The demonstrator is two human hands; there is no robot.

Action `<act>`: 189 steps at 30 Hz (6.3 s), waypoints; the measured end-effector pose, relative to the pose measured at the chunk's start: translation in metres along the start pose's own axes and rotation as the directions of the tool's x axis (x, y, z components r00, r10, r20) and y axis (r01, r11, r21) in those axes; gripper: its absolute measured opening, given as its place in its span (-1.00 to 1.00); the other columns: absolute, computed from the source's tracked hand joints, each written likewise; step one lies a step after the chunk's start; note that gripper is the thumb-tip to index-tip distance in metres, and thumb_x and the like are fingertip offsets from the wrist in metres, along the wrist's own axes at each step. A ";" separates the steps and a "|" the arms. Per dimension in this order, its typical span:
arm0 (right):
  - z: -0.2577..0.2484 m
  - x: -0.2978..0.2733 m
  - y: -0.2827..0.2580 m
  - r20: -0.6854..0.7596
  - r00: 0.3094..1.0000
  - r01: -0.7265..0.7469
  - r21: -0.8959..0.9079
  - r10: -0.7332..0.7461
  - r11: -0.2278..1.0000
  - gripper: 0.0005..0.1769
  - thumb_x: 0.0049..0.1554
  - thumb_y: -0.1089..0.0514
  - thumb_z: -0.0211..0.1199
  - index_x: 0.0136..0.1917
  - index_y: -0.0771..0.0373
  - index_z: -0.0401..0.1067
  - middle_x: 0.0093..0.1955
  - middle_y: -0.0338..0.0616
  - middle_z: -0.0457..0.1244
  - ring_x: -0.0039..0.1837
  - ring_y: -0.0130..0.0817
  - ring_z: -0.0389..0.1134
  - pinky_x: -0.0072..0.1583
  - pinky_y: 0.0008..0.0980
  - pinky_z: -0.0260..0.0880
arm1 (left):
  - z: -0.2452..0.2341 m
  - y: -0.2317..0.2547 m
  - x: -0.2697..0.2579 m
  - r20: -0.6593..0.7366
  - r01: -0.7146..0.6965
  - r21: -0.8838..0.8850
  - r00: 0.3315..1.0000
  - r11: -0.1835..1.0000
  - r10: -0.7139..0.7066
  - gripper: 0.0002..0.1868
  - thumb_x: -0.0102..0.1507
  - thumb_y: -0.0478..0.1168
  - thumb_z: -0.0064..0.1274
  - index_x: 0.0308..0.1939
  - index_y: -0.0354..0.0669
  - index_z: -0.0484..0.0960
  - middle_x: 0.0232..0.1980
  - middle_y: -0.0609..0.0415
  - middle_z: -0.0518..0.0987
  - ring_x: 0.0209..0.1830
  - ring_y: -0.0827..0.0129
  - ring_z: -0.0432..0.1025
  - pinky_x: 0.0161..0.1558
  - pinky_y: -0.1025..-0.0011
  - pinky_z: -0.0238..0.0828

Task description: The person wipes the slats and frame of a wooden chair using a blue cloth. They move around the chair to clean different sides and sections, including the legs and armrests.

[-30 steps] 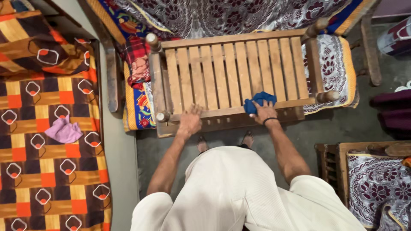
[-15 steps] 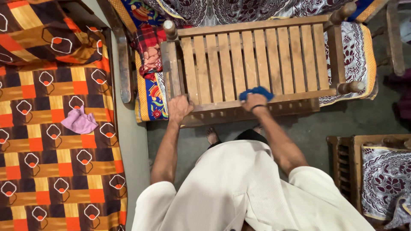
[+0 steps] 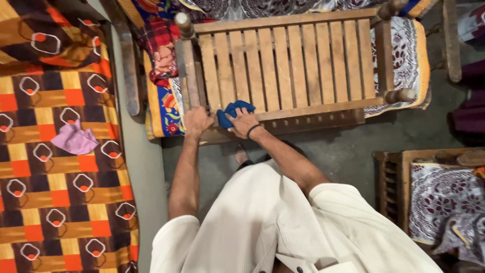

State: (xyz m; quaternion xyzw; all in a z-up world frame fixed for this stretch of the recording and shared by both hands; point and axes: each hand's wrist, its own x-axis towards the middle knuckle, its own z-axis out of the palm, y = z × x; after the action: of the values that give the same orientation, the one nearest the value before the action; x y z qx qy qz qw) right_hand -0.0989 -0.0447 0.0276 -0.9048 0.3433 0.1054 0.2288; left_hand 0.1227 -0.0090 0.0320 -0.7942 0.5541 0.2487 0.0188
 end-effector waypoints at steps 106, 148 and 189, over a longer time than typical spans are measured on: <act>0.054 -0.064 0.026 -0.171 0.985 -0.011 -0.164 -0.017 0.986 -0.43 0.11 0.10 0.23 0.40 -0.21 0.41 0.63 -0.15 0.03 0.59 -0.05 0.12 0.48 0.01 0.16 | -0.007 -0.016 0.002 0.078 -0.072 -0.202 0.993 0.977 0.090 -0.60 0.21 0.05 0.03 0.03 0.05 0.76 -0.02 -0.23 0.66 0.04 -0.14 0.54 0.12 0.07 0.44; -0.033 -0.285 0.442 -0.072 0.689 -0.654 0.367 0.722 0.661 -0.33 -0.01 0.01 0.48 0.38 -0.05 0.49 0.43 0.18 0.23 0.40 0.14 0.29 0.39 -0.05 0.28 | 0.028 -0.012 -0.015 -0.195 0.121 -0.426 0.956 0.897 -0.221 -0.65 0.13 -0.10 0.14 -0.07 -0.14 0.78 -0.07 -0.12 0.71 -0.04 0.09 0.60 0.07 0.28 0.49; 0.014 0.002 -0.025 -0.157 0.986 0.045 -0.027 -0.048 0.999 -0.44 -0.14 0.11 0.37 0.18 0.16 0.54 0.21 0.28 0.34 0.22 0.17 0.38 0.21 0.05 0.37 | 0.032 -0.030 0.015 0.057 0.075 -0.859 0.997 0.507 -0.051 -0.77 0.27 -0.19 0.12 -0.12 -0.28 0.73 -0.39 0.07 0.68 -0.47 0.50 0.54 -0.47 0.47 0.42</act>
State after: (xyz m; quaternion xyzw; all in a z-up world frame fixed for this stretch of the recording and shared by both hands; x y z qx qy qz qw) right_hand -0.0818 -0.0223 0.0229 -0.9207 0.3378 0.0323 0.1926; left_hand 0.1417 -0.0009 -0.0093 -0.7158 0.3284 0.4992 -0.3614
